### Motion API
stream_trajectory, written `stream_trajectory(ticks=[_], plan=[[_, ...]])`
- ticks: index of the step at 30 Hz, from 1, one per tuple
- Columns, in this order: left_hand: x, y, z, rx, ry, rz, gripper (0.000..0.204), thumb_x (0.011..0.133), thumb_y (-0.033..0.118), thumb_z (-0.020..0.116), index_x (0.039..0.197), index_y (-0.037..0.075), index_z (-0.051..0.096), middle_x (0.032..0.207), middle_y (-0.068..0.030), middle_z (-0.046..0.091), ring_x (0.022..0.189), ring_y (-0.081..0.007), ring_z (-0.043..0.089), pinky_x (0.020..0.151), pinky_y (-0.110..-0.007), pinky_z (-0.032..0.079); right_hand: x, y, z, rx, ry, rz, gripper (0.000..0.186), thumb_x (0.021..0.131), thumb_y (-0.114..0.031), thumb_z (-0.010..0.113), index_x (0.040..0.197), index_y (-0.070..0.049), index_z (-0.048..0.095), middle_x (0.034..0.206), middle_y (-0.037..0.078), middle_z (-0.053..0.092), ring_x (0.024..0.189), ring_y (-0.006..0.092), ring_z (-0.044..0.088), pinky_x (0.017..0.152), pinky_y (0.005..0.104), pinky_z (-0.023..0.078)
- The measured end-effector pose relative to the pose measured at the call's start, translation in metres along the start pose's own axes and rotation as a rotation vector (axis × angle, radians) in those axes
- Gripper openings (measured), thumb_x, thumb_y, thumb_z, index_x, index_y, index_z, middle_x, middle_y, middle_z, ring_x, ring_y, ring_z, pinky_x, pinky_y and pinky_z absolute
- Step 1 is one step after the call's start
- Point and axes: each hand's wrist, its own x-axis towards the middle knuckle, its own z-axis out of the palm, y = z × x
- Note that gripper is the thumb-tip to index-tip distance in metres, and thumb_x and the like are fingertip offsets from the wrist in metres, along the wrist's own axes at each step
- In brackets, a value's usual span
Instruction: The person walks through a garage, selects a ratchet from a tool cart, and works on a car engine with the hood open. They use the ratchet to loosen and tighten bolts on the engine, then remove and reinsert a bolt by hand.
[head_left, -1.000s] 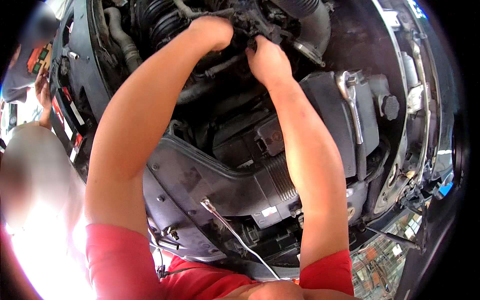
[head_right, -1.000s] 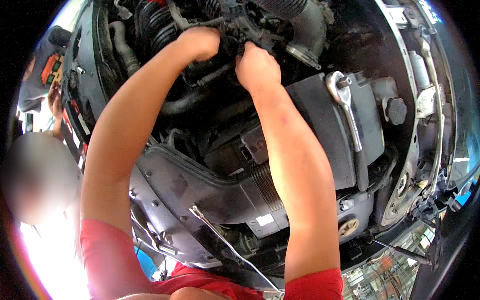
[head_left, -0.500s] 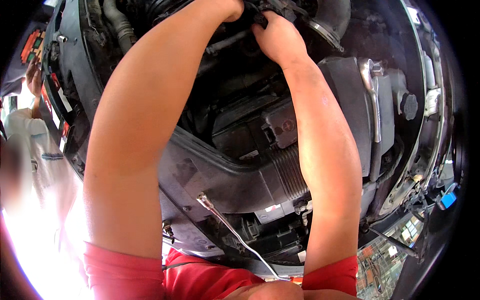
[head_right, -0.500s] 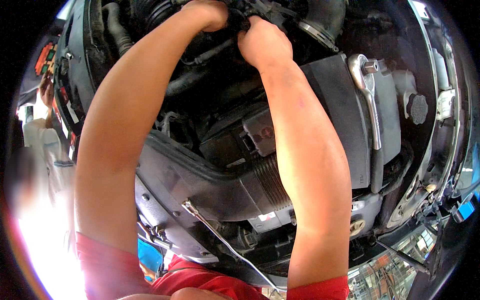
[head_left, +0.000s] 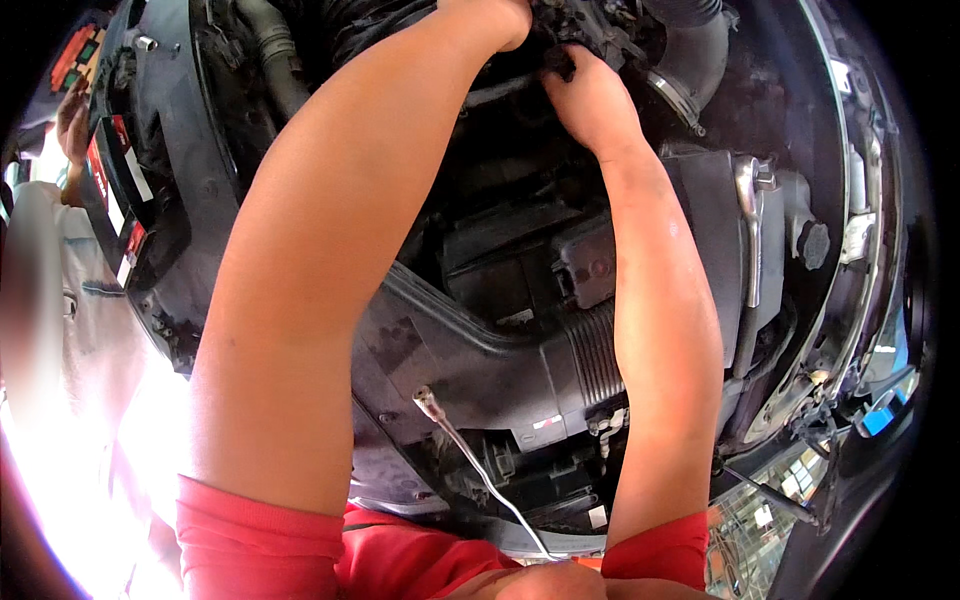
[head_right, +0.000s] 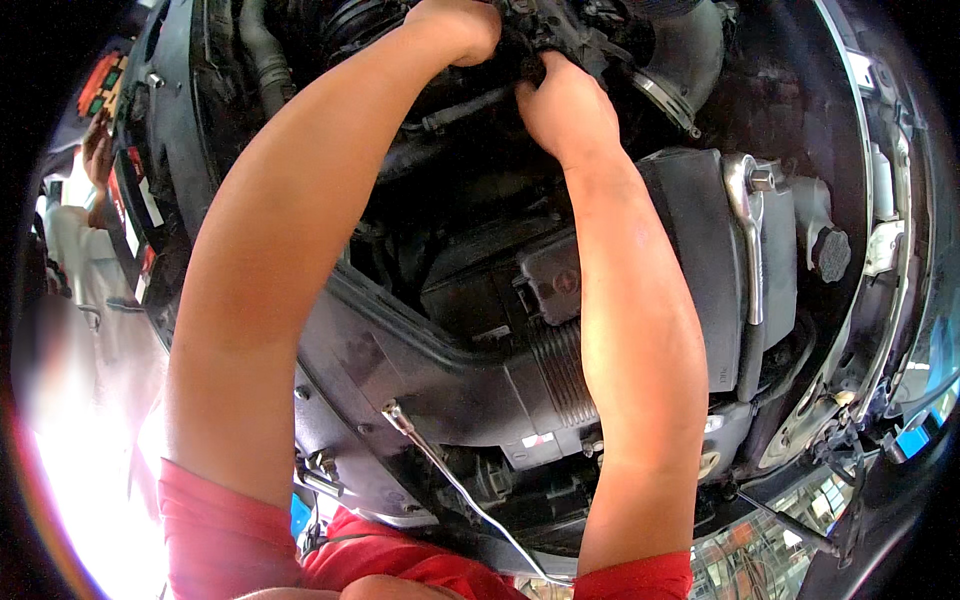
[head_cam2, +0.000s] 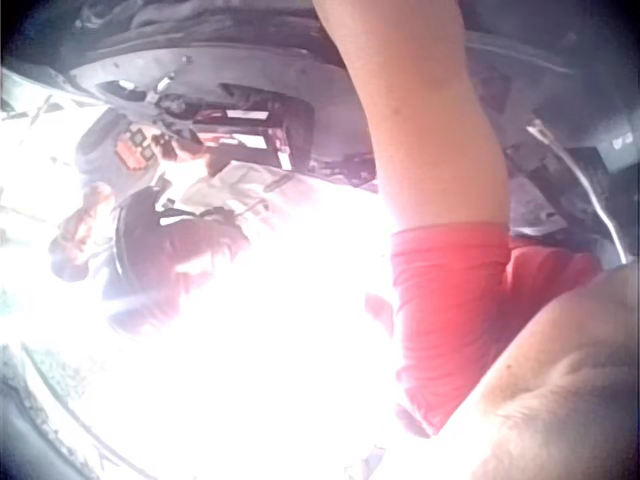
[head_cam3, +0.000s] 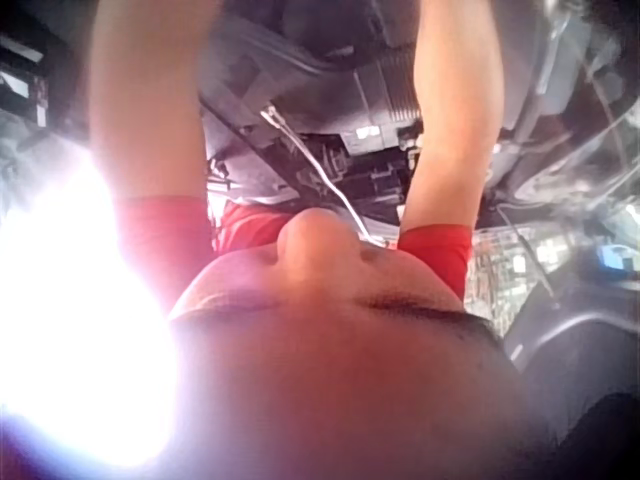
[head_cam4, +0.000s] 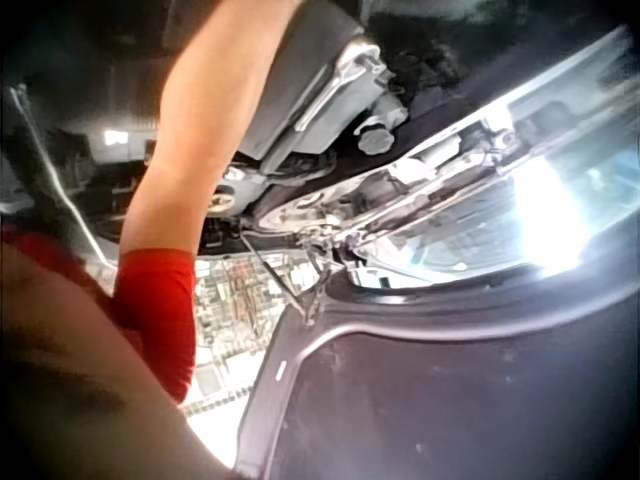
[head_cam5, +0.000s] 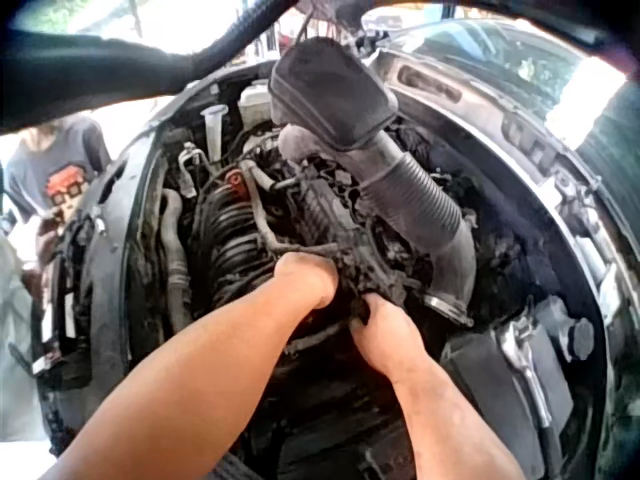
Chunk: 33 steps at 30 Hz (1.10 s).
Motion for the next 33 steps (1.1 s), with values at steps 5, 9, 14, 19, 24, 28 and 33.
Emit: stream_trajectory(ticks=[5, 9, 14, 19, 24, 28, 33], plan=[[0.007, 0.007, -0.005, -0.057, -0.037, -0.038, 0.031, 0.093, 0.016, 0.052, 0.116, 0.010, 0.073, 0.127, -0.0102, 0.067, 0.117, -0.0250, 0.065, 0.092, -0.039, 0.052, -0.003, -0.004, -0.009, 0.015, -0.009, 0.037, 0.047, 0.087, -0.028, 0.066, 0.129, -0.007, 0.060, 0.117, 0.023, 0.066, 0.113, 0.0399, 0.060, 0.096, 0.0448, 0.049], [0.027, -0.001, 0.014, 0.133, -0.034, 0.068, 0.027, 0.087, 0.007, 0.061, 0.110, 0.011, 0.075, 0.116, -0.0153, 0.069, 0.104, -0.0325, 0.068, 0.082, -0.043, 0.054, -0.002, -0.005, -0.010, -0.024, -0.028, 0.073, 0.046, 0.088, -0.030, 0.064, 0.129, -0.009, 0.061, 0.118, 0.021, 0.066, 0.114, 0.0385, 0.061, 0.097, 0.0451, 0.049], [0.041, -0.009, 0.030, 0.209, -0.041, 0.131, 0.020, 0.088, 0.016, 0.070, 0.106, 0.009, 0.075, 0.110, -0.0169, 0.070, 0.097, -0.0362, 0.068, 0.077, -0.047, 0.054, -0.005, -0.011, -0.015, 0.005, -0.089, 0.110, 0.048, 0.089, -0.031, 0.061, 0.131, -0.010, 0.059, 0.120, 0.021, 0.065, 0.116, 0.0377, 0.060, 0.099, 0.0451, 0.048], [0.052, -0.007, 0.031, 0.396, -0.166, 0.227, 0.024, 0.087, 0.026, 0.074, 0.094, 0.003, 0.076, 0.100, -0.0180, 0.072, 0.093, -0.0350, 0.069, 0.077, -0.046, 0.055, -0.006, -0.007, -0.015, 0.014, -0.088, 0.118, 0.048, 0.089, -0.031, 0.060, 0.132, -0.010, 0.058, 0.121, 0.021, 0.065, 0.117, 0.0376, 0.059, 0.100, 0.0449, 0.048], [0.054, -0.008, 0.026, 0.262, -0.137, 0.282, 0.032, 0.083, 0.029, 0.078, 0.101, 0.003, 0.075, 0.103, -0.0185, 0.072, 0.096, -0.0357, 0.069, 0.081, -0.046, 0.054, -0.004, 0.000, -0.012, 0.001, -0.050, 0.115, 0.048, 0.089, -0.032, 0.060, 0.132, -0.011, 0.058, 0.122, 0.020, 0.065, 0.117, 0.0371, 0.059, 0.100, 0.0446, 0.048], [0.053, -0.032, 0.036, 0.242, -0.018, 0.427, 0.033, 0.083, 0.027, 0.078, 0.104, 0.002, 0.074, 0.105, -0.0192, 0.071, 0.100, -0.0363, 0.068, 0.084, -0.046, 0.054, -0.005, -0.011, -0.016, 0.002, -0.099, 0.122, 0.049, 0.089, -0.032, 0.061, 0.133, -0.012, 0.058, 0.124, 0.019, 0.064, 0.118, 0.0362, 0.059, 0.100, 0.0440, 0.047], [0.054, -0.022, 0.031, 0.437, -0.199, 0.412, 0.031, 0.084, 0.024, 0.077, 0.103, 0.000, 0.073, 0.106, -0.0200, 0.071, 0.101, -0.0366, 0.068, 0.086, -0.045, 0.055, -0.003, -0.009, -0.012, -0.006, -0.088, 0.109, 0.050, 0.089, -0.032, 0.061, 0.134, -0.012, 0.057, 0.124, 0.020, 0.064, 0.119, 0.0361, 0.058, 0.101, 0.0439, 0.047]])
